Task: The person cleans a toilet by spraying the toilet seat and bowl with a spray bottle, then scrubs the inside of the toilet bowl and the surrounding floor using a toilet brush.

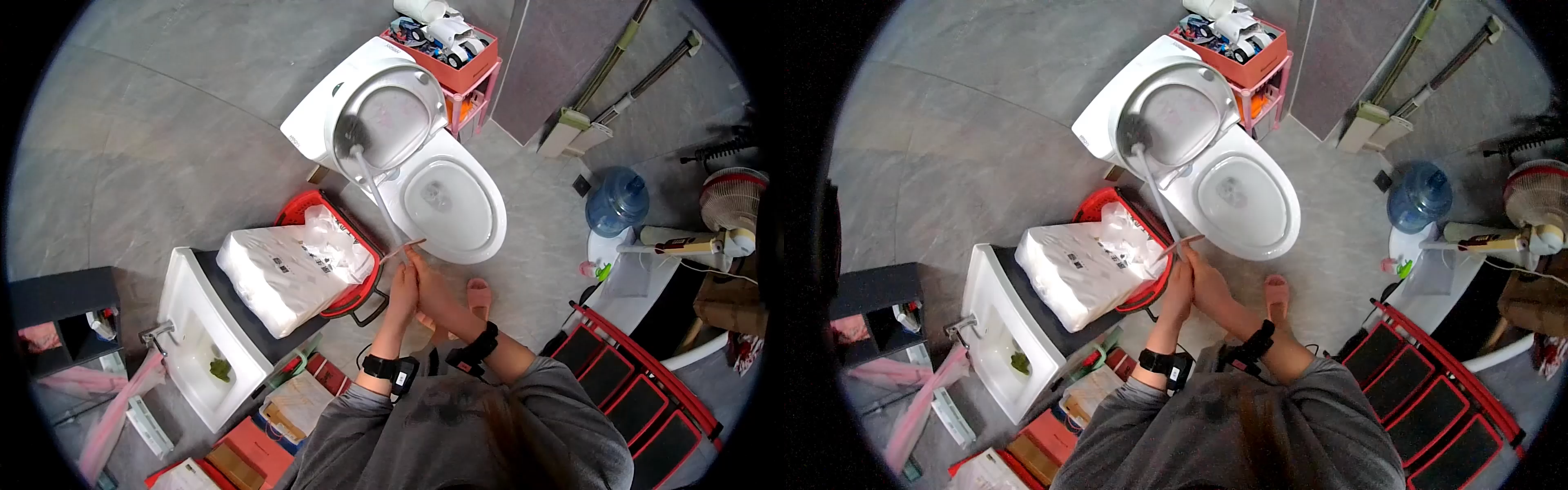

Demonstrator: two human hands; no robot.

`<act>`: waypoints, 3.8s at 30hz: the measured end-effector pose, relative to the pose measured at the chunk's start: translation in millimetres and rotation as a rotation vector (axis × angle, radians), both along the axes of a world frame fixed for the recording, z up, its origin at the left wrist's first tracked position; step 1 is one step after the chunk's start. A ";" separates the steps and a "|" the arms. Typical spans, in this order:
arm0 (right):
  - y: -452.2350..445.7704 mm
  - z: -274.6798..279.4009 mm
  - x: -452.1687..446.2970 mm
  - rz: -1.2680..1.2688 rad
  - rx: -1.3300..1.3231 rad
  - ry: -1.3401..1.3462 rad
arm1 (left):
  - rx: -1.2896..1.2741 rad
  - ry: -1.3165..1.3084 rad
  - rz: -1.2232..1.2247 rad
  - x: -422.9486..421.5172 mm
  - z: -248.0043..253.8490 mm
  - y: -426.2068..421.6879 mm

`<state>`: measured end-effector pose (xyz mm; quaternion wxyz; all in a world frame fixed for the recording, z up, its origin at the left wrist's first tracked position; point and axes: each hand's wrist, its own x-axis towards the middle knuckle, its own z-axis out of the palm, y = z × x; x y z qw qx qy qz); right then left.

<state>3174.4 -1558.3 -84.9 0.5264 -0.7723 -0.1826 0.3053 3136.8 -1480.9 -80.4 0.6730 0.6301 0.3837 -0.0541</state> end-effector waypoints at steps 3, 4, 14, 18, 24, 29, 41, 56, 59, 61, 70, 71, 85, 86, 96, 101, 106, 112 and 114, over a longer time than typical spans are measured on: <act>-5.1 -33.4 -7.2 -0.066 0.010 -0.032 | 0.025 0.073 0.004 2.7 -9.6 -8.9; -8.6 -36.1 -6.1 -0.061 0.012 -0.034 | 0.026 0.071 0.010 5.7 -11.3 -10.8; -21.8 -6.1 4.9 -0.110 0.151 0.073 | 0.355 -0.041 -0.186 8.6 -36.7 -13.9; -36.3 -27.2 2.2 -0.213 0.274 -0.022 | 0.085 0.047 -0.207 15.3 -15.1 -28.6; -38.5 -24.4 29.5 -0.232 -0.035 0.015 | 0.254 -0.043 -0.174 1.8 -40.6 -4.7; -4.1 -3.4 51.8 -0.290 0.077 0.033 | 0.201 -0.099 0.064 -23.9 -52.7 39.3; 11.2 -31.1 56.4 -0.254 -0.018 0.040 | -0.046 -0.050 0.302 -42.9 -47.8 50.2; 8.7 -34.2 57.3 -0.259 -0.057 -0.002 | 0.029 0.000 0.330 -47.5 -53.8 59.5; -0.7 -7.4 29.7 -0.147 -0.104 0.031 | 0.103 -0.099 0.285 -43.8 -58.9 61.8; -1.8 -7.1 31.0 -0.087 -0.134 0.116 | 0.243 -0.147 0.277 -31.5 -54.5 64.4; -29.0 -11.2 57.9 -0.095 -0.110 0.095 | 1.639 -0.421 -0.128 115.9 40.7 119.0; -33.7 -3.2 58.5 -0.089 -0.128 0.113 | 1.703 -0.425 -0.137 129.0 48.9 127.1; -76.7 -2.5 87.6 -0.150 -0.048 -0.037 | 1.800 -0.362 -0.423 180.9 57.5 162.2; -72.0 -2.4 86.0 -0.094 0.006 -0.127 | 1.814 -0.337 -0.434 183.2 57.1 166.7; -64.4 -54.4 114.6 0.318 -0.349 -0.424 | 1.930 -0.249 -0.492 194.6 53.7 189.1; -60.2 -92.1 151.4 0.381 -0.502 -0.697 | 1.981 -0.167 -0.480 198.8 53.2 186.6; -82.7 -76.0 202.9 0.230 -0.738 -0.792 | 1.975 -0.274 -0.348 207.8 46.1 191.4; -100.5 -23.6 197.6 0.106 -0.821 -0.874 | 1.923 -0.249 -0.352 207.3 43.6 199.9; -108.0 -12.1 187.0 0.028 -0.747 -0.827 | 1.910 -0.227 -0.361 207.8 44.4 199.8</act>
